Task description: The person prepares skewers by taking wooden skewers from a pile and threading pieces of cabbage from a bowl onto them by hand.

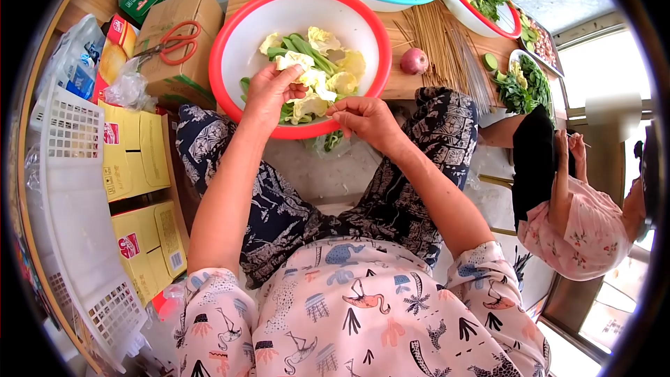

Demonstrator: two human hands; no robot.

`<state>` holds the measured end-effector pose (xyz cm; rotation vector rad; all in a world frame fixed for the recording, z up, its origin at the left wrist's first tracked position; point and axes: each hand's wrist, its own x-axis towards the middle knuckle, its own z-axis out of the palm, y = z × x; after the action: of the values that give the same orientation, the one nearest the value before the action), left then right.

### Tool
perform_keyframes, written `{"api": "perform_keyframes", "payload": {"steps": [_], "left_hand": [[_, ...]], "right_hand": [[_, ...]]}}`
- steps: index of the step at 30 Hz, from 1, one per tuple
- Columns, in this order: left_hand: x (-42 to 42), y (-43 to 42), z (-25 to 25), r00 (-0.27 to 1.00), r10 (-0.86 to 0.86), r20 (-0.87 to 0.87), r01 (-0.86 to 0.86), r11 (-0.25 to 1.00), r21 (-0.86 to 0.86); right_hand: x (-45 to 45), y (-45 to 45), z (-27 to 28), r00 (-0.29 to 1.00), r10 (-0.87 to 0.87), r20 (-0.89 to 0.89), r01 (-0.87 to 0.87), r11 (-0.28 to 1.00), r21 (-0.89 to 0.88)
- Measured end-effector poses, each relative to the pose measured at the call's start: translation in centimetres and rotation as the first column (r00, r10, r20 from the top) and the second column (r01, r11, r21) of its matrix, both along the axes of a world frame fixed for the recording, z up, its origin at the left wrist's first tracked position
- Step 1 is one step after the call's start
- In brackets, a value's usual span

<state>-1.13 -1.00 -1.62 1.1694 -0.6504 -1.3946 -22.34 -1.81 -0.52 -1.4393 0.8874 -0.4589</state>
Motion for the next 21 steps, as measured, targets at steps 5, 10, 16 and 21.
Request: {"api": "perform_keyframes", "payload": {"steps": [5, 10, 16, 21], "left_hand": [[-0.6, 0.0, 0.5, 1.0, 0.004, -0.02, -0.004, 1.0, 0.003], [-1.1, 0.1, 0.5, 0.999, -0.045, 0.024, 0.046, 0.998, -0.041], [-1.1, 0.1, 0.6, 0.998, -0.057, -0.019, 0.056, 0.997, -0.061], [-1.1, 0.0, 0.4, 0.999, -0.018, -0.049, 0.015, 0.998, -0.062]], "right_hand": [[0.2, -0.1, 0.0, 0.998, -0.04, -0.051, 0.038, 0.999, -0.037], [0.3, -0.3, 0.1, 0.997, -0.03, -0.065, 0.026, 0.998, -0.062], [0.4, -0.3, -0.1, 0.999, -0.042, 0.009, 0.043, 0.999, -0.013], [0.4, -0.3, 0.1, 0.999, -0.021, 0.024, 0.02, 1.0, 0.015]]}}
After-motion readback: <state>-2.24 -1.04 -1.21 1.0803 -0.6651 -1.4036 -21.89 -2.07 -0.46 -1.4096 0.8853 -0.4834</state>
